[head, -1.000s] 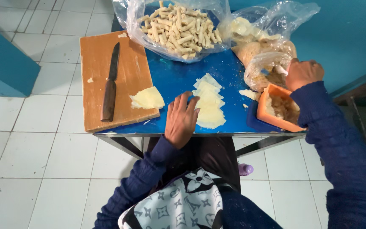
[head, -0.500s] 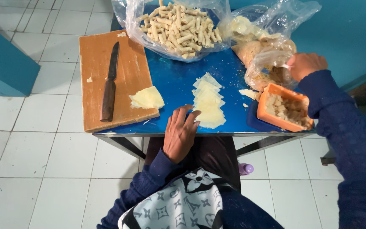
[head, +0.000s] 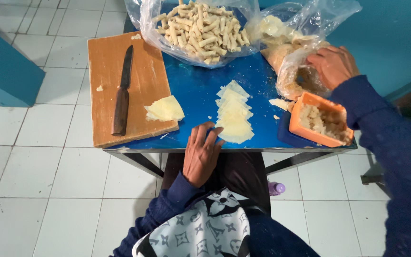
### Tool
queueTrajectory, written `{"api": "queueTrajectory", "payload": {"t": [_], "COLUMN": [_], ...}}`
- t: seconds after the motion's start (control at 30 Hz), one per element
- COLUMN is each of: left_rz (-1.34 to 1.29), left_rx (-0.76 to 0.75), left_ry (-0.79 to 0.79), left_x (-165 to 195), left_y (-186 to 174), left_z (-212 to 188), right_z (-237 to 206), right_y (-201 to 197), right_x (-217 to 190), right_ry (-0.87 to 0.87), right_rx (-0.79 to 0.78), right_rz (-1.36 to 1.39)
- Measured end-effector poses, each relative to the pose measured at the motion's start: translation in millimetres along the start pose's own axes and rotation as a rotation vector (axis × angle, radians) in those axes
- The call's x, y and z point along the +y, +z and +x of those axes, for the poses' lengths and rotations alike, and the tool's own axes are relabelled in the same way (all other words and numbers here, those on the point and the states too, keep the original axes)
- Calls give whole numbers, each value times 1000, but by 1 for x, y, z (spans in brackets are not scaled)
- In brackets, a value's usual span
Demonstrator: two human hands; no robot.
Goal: The person sits at a blue table and assembles filled snacks. They take thin translucent wrapper sheets, spoon crumbly filling from an orange container onto a sheet, fold the sheet over the filling, and set the folded piece aside, repeating the cycle. A knife on a cutting board and bags of snack pieces and powder sit nearby but are not used.
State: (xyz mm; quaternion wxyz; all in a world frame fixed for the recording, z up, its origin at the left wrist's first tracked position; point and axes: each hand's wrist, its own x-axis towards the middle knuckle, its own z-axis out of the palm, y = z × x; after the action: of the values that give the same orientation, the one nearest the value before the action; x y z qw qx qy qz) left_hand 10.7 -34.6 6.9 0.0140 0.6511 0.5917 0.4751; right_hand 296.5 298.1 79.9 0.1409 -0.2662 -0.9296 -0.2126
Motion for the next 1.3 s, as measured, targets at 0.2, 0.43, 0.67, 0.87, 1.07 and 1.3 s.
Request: {"api": "queueTrajectory", "payload": {"t": [0.2,0.43,0.67,0.87,1.07,1.3], "left_rz": [86,203,173,179,152,142], "left_rx": [61,66,71,102,89,114], "left_ry": [-97,-144,-152,-150,-173,-172], "left_x": [4,8,6,3,3,5], "left_y": [2,13,20,22,27,22], "left_z": [2,6,6,6,7,7], "right_z": [-39,-62,-72,-77,-64,-49], "right_y": [-10,13,12,-12,-58,-77], "right_x": [6,-12,-10,-13,-75,-183], "right_ry": [81,310,514,587,558,337], "right_rx": [12,-40,-135,-105,-116,-123], "right_rz": [-45,196,349,557,685,707]}}
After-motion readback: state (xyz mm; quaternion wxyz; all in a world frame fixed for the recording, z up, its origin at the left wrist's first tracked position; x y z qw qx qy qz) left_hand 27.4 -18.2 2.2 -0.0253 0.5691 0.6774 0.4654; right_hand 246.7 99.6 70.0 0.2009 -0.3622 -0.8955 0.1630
